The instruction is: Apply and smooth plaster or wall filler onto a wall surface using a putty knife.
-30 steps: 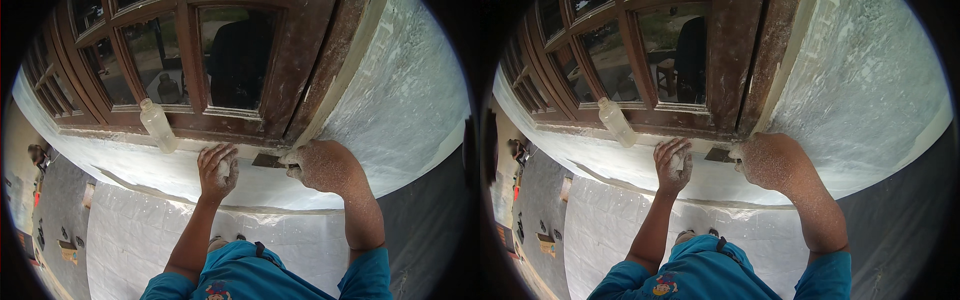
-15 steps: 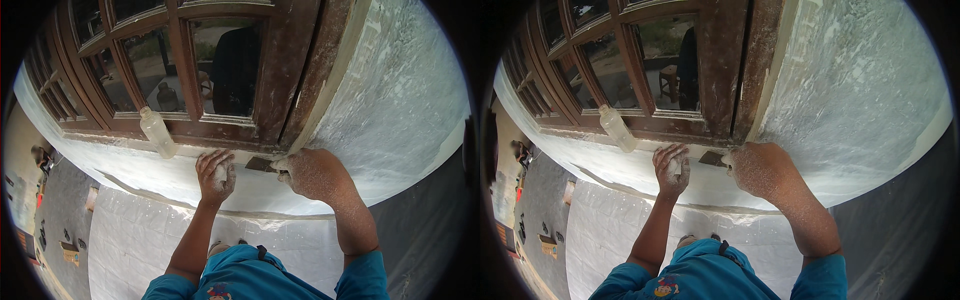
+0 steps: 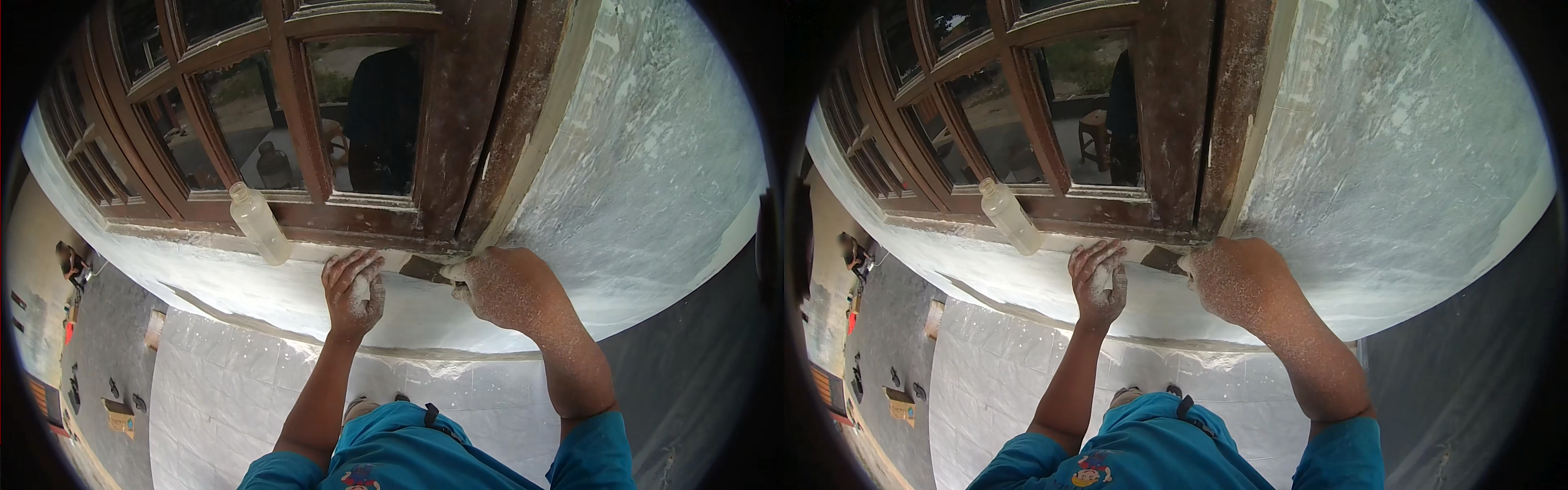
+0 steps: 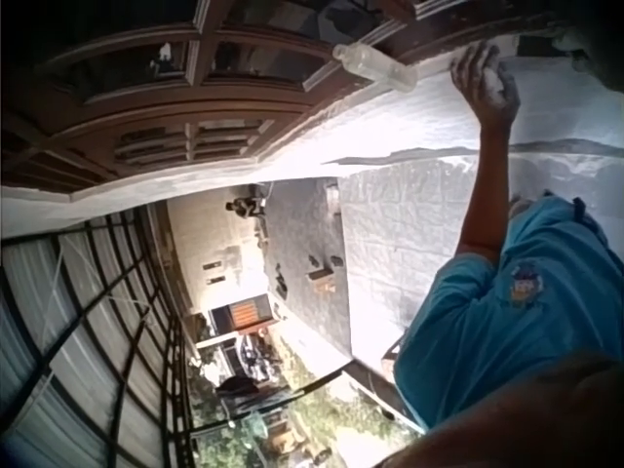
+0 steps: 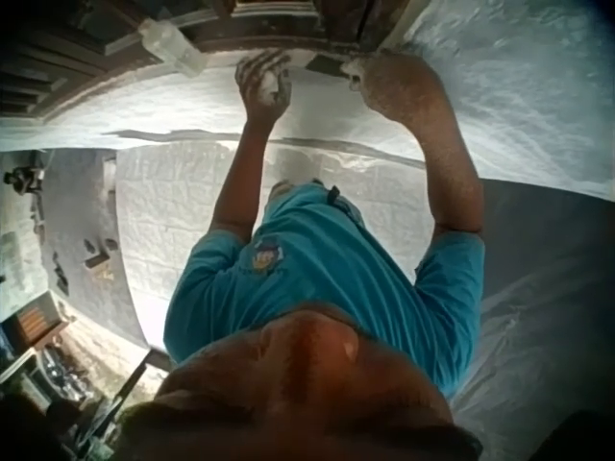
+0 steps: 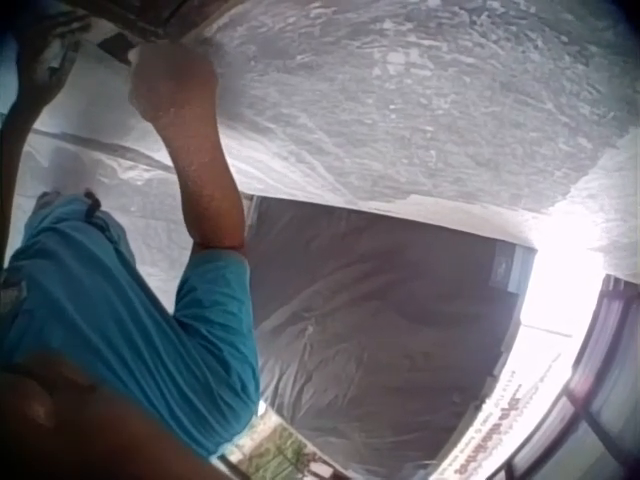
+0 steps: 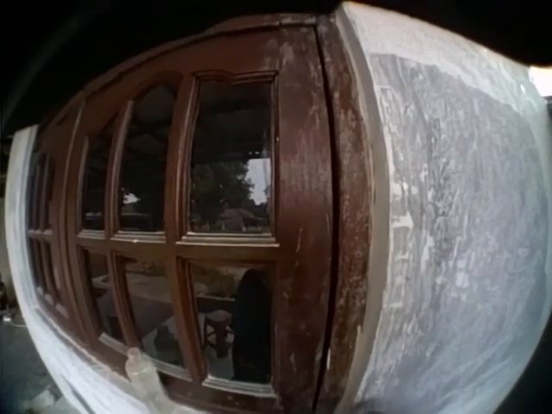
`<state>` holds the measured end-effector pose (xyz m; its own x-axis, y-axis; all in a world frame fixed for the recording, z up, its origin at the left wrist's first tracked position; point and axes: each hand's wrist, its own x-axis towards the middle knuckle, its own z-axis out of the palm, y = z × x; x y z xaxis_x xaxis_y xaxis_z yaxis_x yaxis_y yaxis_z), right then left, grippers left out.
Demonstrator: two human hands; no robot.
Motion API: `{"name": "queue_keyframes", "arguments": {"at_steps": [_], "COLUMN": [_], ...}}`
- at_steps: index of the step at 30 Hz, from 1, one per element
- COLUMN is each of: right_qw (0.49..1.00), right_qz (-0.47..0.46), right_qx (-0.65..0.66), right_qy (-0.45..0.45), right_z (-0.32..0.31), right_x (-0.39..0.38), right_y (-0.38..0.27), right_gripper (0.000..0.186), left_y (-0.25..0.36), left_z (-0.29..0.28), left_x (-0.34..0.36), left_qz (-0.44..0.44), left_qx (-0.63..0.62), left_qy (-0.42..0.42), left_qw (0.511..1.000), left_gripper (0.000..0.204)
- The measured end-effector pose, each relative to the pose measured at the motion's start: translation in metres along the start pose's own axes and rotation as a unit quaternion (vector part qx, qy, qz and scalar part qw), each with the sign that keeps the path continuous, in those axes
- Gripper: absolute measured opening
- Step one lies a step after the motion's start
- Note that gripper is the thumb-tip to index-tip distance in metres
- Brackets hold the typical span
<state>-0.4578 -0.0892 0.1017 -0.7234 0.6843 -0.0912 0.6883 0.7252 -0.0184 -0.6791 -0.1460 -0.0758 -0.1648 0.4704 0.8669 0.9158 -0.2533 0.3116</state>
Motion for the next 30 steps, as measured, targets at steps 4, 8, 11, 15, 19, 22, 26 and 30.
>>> {"name": "queue_keyframes", "arguments": {"at_steps": [4,8,11,15,19,22,26,30], "right_qw": [1.000,1.000,0.999,0.999,0.998,0.997,0.997,0.996], "right_qz": [-0.002,0.009,0.021,-0.005,0.016,0.020,0.028,0.032], "right_qx": [0.009,-0.017,-0.013,-0.029,-0.059,-0.069,-0.058,-0.086], "right_qy": [-0.004,-0.005,-0.021,0.021,-0.028,-0.038,-0.048,-0.012], "right_z": [-0.011,-0.005,-0.021,-0.018,-0.033,-0.028,-0.036,-0.036], "right_x": [-0.009,0.003,0.003,-0.003,-0.003,0.001,0.003,-0.002], "right_y": [0.002,-0.003,-0.007,-0.006,-0.015,-0.014,-0.018,-0.023], "right_gripper": [0.027,0.027,0.029,0.030,0.027,0.026,0.027,0.028], "left_y": [-0.004,0.000,-0.003,-0.002,-0.006,-0.001,-0.005,-0.003], "left_z": [-0.004,0.000,0.000,-0.002,-0.003,0.001,0.000,-0.005], "left_x": [-0.001,0.002,0.000,-0.002,-0.003,0.000,-0.002,-0.003], "left_qz": [-0.001,-0.009,-0.010,-0.004,-0.006,-0.008,-0.010,-0.005], "left_qx": [0.004,0.000,0.005,0.000,0.003,0.000,-0.002,-0.009], "left_qy": [-0.001,0.003,0.003,-0.010,-0.002,0.001,0.002,-0.014], "left_qw": [1.000,1.000,1.000,1.000,1.000,1.000,1.000,1.000], "left_gripper": [0.026,0.027,0.028,0.028,0.028,0.029,0.028,0.029]}}
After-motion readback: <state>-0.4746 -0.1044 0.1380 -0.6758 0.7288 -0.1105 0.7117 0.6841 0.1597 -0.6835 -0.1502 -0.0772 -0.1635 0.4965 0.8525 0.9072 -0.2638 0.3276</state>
